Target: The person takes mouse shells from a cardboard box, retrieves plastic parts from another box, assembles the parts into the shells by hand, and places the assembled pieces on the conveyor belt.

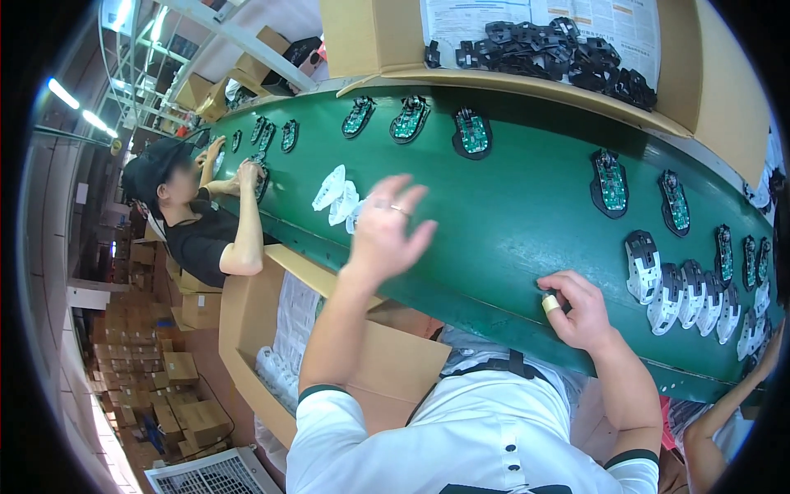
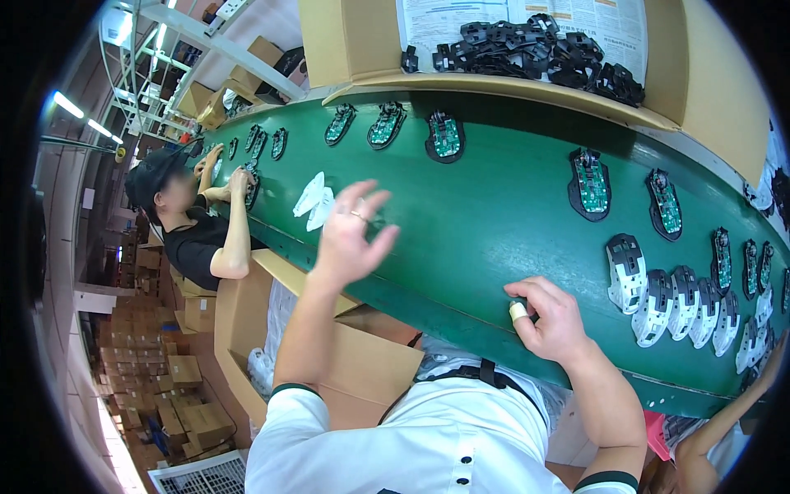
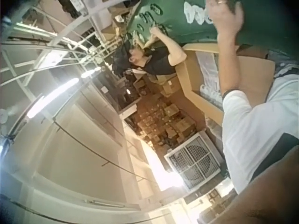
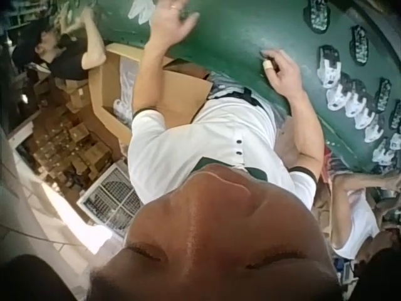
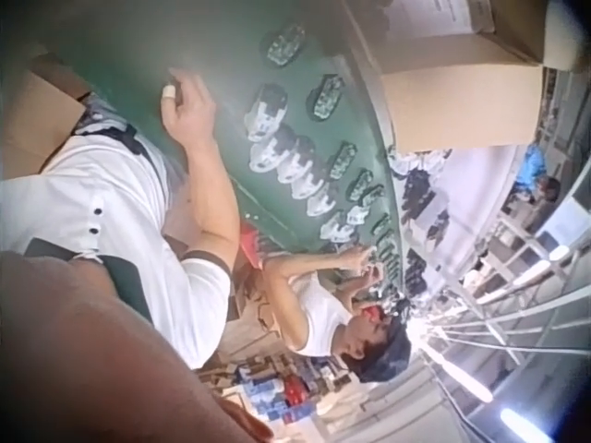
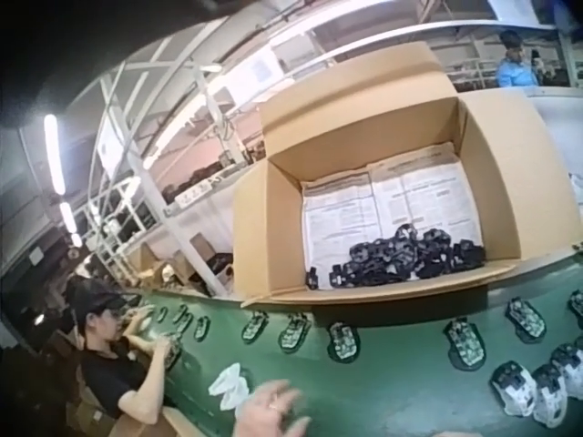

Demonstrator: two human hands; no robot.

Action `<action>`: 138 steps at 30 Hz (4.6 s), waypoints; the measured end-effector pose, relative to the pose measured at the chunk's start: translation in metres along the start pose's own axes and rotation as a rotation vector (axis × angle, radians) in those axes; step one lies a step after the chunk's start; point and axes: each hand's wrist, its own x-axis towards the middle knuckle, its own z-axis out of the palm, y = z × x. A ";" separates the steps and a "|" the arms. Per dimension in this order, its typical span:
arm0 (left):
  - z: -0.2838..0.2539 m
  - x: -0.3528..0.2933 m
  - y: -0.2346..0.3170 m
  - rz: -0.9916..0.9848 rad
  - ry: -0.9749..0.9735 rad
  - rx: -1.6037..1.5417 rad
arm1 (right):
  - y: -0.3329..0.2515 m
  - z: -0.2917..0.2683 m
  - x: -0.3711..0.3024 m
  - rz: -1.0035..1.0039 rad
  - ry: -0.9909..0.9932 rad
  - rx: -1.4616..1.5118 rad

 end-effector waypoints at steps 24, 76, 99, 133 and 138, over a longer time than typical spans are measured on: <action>0.052 0.015 -0.010 0.132 -0.357 -0.433 | -0.008 -0.117 0.315 0.002 0.042 -0.710; 0.066 0.014 0.007 -0.721 -0.319 -1.678 | -0.005 0.018 0.060 0.050 0.135 -0.726; 0.075 -0.009 0.055 -0.236 -0.269 -1.160 | -0.001 0.030 0.063 -0.197 0.079 -0.046; 0.049 0.013 0.038 0.298 -0.188 -0.728 | -0.014 0.071 0.065 0.163 -0.072 0.335; 0.053 -0.003 0.045 0.352 -0.011 -0.482 | -0.019 0.071 0.060 -0.193 0.137 0.024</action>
